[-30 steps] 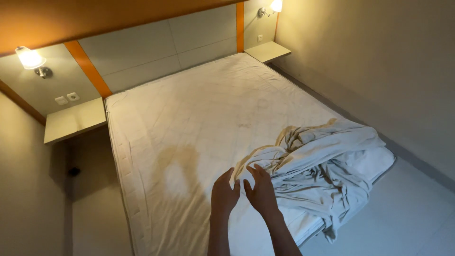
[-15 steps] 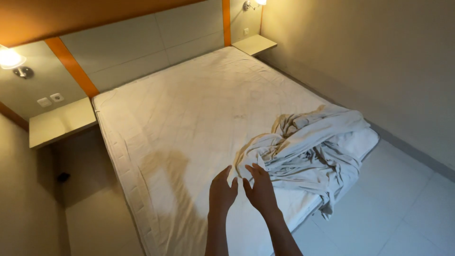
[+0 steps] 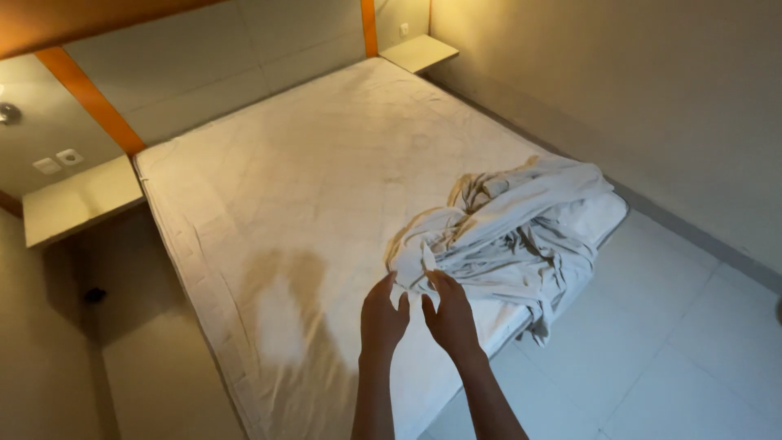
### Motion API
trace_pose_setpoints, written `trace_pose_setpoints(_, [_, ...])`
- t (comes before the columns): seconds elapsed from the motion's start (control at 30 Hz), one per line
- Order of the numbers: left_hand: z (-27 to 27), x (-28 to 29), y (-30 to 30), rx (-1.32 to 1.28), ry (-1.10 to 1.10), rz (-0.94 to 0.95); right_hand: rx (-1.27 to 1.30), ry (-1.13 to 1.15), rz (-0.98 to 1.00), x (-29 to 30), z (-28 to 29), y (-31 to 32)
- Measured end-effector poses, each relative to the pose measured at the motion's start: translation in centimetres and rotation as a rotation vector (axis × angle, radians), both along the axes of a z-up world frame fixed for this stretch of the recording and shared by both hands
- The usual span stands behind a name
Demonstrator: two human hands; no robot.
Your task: The person folds a white sheet on a bed by hand, repeatedly gathering, smoothing, and folding the fabric into a compact pile. The person adjusts the sheet's position and continues folding until it is neatly stacked on the mattress.
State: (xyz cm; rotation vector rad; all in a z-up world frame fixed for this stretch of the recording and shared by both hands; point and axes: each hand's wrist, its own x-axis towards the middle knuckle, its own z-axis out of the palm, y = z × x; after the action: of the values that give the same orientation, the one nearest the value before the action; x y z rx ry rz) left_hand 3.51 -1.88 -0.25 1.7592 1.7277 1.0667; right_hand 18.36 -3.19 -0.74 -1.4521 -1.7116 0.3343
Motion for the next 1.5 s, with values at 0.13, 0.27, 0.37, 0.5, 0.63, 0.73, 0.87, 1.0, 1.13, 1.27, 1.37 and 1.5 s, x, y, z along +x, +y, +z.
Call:
trace_pose_setpoints(0.13, [-1.4, 1.3, -0.5, 0.079, 0.004, 0.002, 0.080, -0.012, -0.015, 2.1, -1.1, -0.7])
trace_pose_setpoints(0.27, [-2.9, 1.9, -0.7, 0.157, 0.003, -0.006, 0.001, -0.026, -0.057, 3.1, -1.6, -1.2])
trace_pose_setpoints(0.37, [-2.6, 2.6, -0.3, 0.136, -0.023, -0.024, -0.007, -0.019, -0.076, 3.7, -1.2, -1.2])
trace_pose_setpoints(0.5, [-0.7, 3.1, 0.8, 0.044, -0.041, -0.051, 0.056, -0.036, -0.109, 4.3, -0.7, -0.2])
trace_pose_setpoints(0.63, [-2.3, 2.6, 3.5, 0.170, -0.019, -0.082, 0.066, -0.044, -0.150, 4.2, -0.6, 1.8])
trace_pose_setpoints(0.73, [-2.1, 1.5, 5.5, 0.188, -0.011, -0.085, 0.105, -0.080, -0.152, 3.3, -0.6, 3.7])
trace_pose_setpoints(0.87, [-1.3, -0.1, 7.3, 0.136, -0.063, -0.113, 0.052, -0.068, -0.193, 1.5, -0.9, 5.4])
trace_pose_setpoints(1.0, [-2.6, -1.0, 9.1, 0.134, -0.039, -0.136, 0.030, -0.027, -0.204, 0.5, -1.0, 6.1])
trace_pose_setpoints(1.13, [-4.0, -0.7, 10.3, 0.130, -0.031, -0.158, 0.075, -0.042, -0.235, 1.1, -2.8, 6.4])
trace_pose_setpoints(1.27, [-3.1, 0.7, 11.2, 0.140, -0.045, -0.193, 0.099, -0.070, -0.280, 2.8, -2.9, 7.3])
trace_pose_setpoints(1.37, [-3.4, 1.7, 11.3, 0.124, -0.064, -0.199, 0.048, -0.053, -0.306, 3.7, -2.4, 7.4])
trace_pose_setpoints(1.5, [-4.7, 3.9, 11.2, 0.119, -0.045, -0.192, 0.018, -0.047, -0.298, 5.7, -3.1, 7.2])
